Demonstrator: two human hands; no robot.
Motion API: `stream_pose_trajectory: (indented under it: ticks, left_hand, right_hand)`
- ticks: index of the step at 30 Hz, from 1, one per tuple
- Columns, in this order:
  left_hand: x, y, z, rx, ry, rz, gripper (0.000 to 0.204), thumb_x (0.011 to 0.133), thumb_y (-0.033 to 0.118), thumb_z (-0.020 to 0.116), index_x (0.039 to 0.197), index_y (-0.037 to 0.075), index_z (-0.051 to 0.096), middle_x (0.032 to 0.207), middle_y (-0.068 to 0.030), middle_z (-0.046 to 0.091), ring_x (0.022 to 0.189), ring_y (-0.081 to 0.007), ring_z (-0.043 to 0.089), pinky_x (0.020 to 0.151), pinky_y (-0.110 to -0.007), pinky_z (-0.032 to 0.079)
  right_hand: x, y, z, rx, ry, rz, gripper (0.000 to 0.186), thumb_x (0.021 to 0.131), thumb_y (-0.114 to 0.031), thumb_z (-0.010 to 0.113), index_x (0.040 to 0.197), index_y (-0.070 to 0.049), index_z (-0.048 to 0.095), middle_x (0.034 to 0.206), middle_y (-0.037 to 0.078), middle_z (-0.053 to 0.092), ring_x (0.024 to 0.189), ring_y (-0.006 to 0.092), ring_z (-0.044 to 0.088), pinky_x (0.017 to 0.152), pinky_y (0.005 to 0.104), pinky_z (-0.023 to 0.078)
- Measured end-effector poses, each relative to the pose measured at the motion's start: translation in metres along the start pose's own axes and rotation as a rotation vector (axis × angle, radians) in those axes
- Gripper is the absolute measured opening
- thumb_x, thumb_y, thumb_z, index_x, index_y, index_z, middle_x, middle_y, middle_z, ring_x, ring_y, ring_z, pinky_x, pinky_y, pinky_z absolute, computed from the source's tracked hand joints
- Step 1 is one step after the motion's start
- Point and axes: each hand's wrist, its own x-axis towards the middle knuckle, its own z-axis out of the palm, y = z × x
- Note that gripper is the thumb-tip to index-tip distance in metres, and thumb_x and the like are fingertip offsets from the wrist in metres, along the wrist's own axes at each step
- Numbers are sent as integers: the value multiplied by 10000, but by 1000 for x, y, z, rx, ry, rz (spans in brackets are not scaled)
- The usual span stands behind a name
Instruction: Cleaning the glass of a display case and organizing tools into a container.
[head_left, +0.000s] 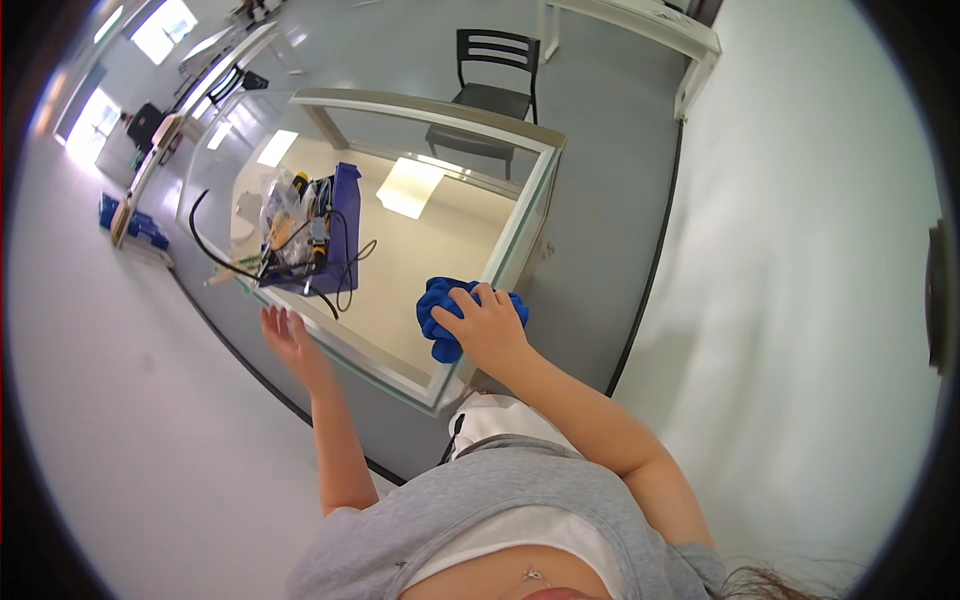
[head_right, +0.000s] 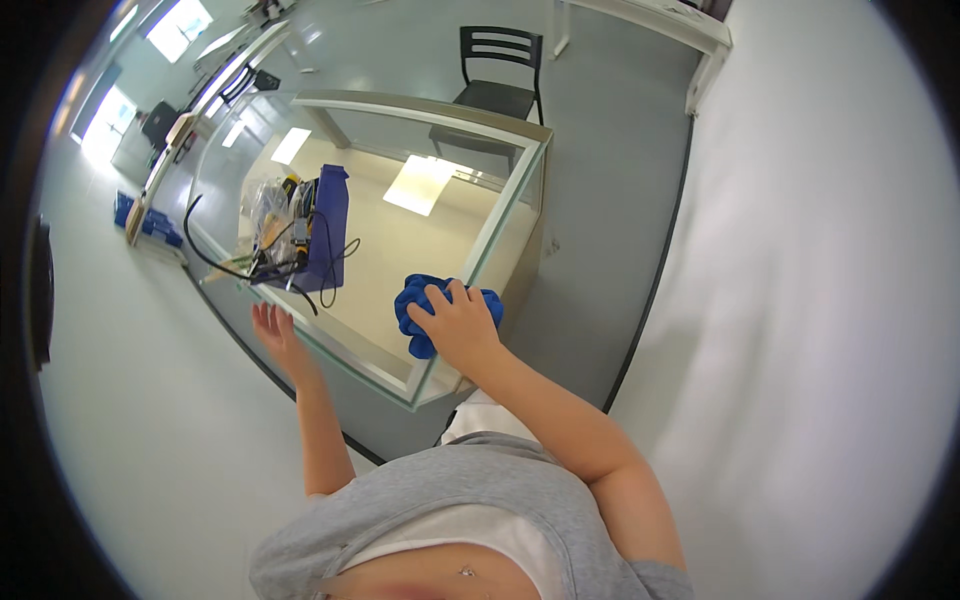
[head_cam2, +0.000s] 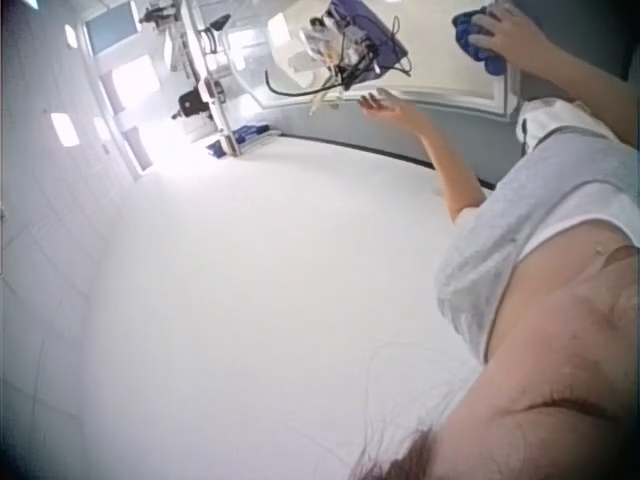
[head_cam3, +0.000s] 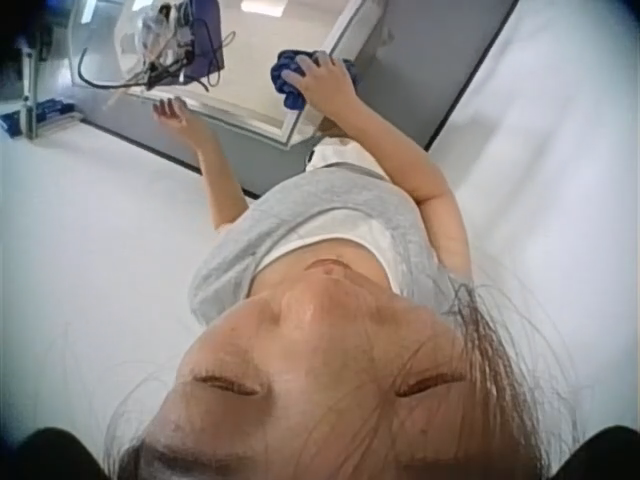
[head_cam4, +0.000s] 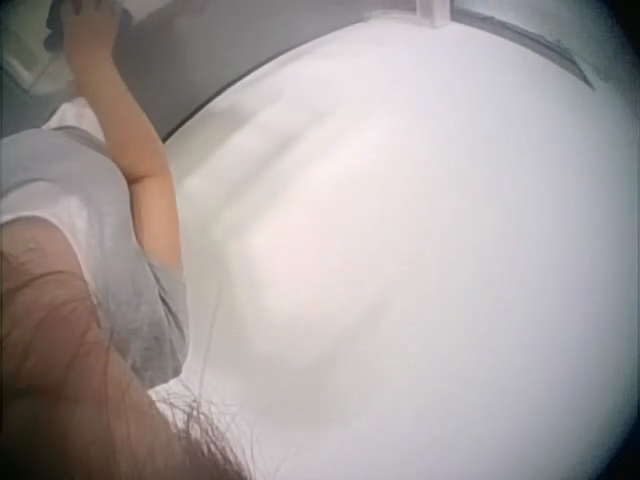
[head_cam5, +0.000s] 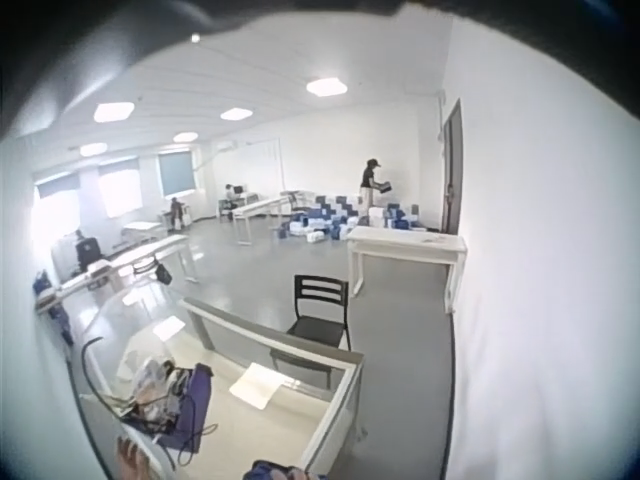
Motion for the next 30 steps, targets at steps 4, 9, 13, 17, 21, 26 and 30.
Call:
stream_pose_trajectory:
  ticks: [4, 9, 13, 17, 21, 26, 30]
  left_hand:
    - [6, 12, 41, 9, -102, -48, 919, 863, 120, 690, 1502, 6, 38, 1536, -169, 168, 1382, -303, 264, 1095, -400, 303]
    - [43, -61, 50, 157, -11, 528, 1230, 707, 108, 836, 1482, -5, -113, 1522, -263, 62, 1408, -353, 175, 1140, -460, 181]
    - [38, -60, 60, 386, 112, 441, 1347, 614, 237, 901, 1474, -37, -99, 1505, -296, 71, 1397, -383, 177, 1160, -490, 138]
    - [20, -43, 76, 542, 210, 329, 1354, 598, 274, 910, 1476, -48, -69, 1498, -282, 133, 1379, -373, 230, 1154, -466, 199]
    - [25, -50, 73, 579, 205, 308, 1305, 624, 264, 899, 1476, -43, -40, 1483, -259, 188, 1331, -356, 328, 1106, -455, 327]
    - [25, -58, 66, 539, 218, 288, 1225, 661, 213, 882, 1468, -41, -4, 1476, -225, 184, 1296, -331, 370, 1094, -452, 364]
    - [9, -39, 96, 479, 298, 367, 1280, 651, 243, 891, 1456, -53, -60, 1451, -280, 186, 1287, -378, 368, 1087, -471, 350]
  right_hand:
    - [-20, 24, -20, 155, -43, -91, 400, 699, -125, 685, 1066, -277, 645, 1110, 12, 596, 962, 280, 562, 777, 403, 456]
    - [-55, 48, -39, 277, -143, -86, 435, 694, -98, 695, 1089, -273, 647, 1129, 6, 603, 962, 275, 563, 797, 396, 465]
    - [-79, 83, -48, 345, -216, 14, 481, 671, -112, 724, 1116, -279, 646, 1135, 3, 609, 978, 268, 566, 810, 391, 473]
    - [-79, 113, -57, 446, -205, 119, 507, 669, -44, 672, 1128, -257, 643, 1143, 4, 604, 976, 286, 561, 830, 402, 483]
    - [-58, 138, -63, 521, -203, 84, 542, 654, -12, 648, 1144, -245, 639, 1150, 20, 598, 972, 301, 557, 830, 411, 484]
    - [-12, 166, -71, 594, -126, 7, 532, 681, -13, 655, 1175, -209, 638, 1195, 51, 597, 983, 303, 551, 883, 396, 472]
    - [43, 182, -79, 589, -89, -94, 537, 690, -8, 654, 1189, -204, 632, 1205, 55, 593, 994, 302, 553, 886, 400, 469]
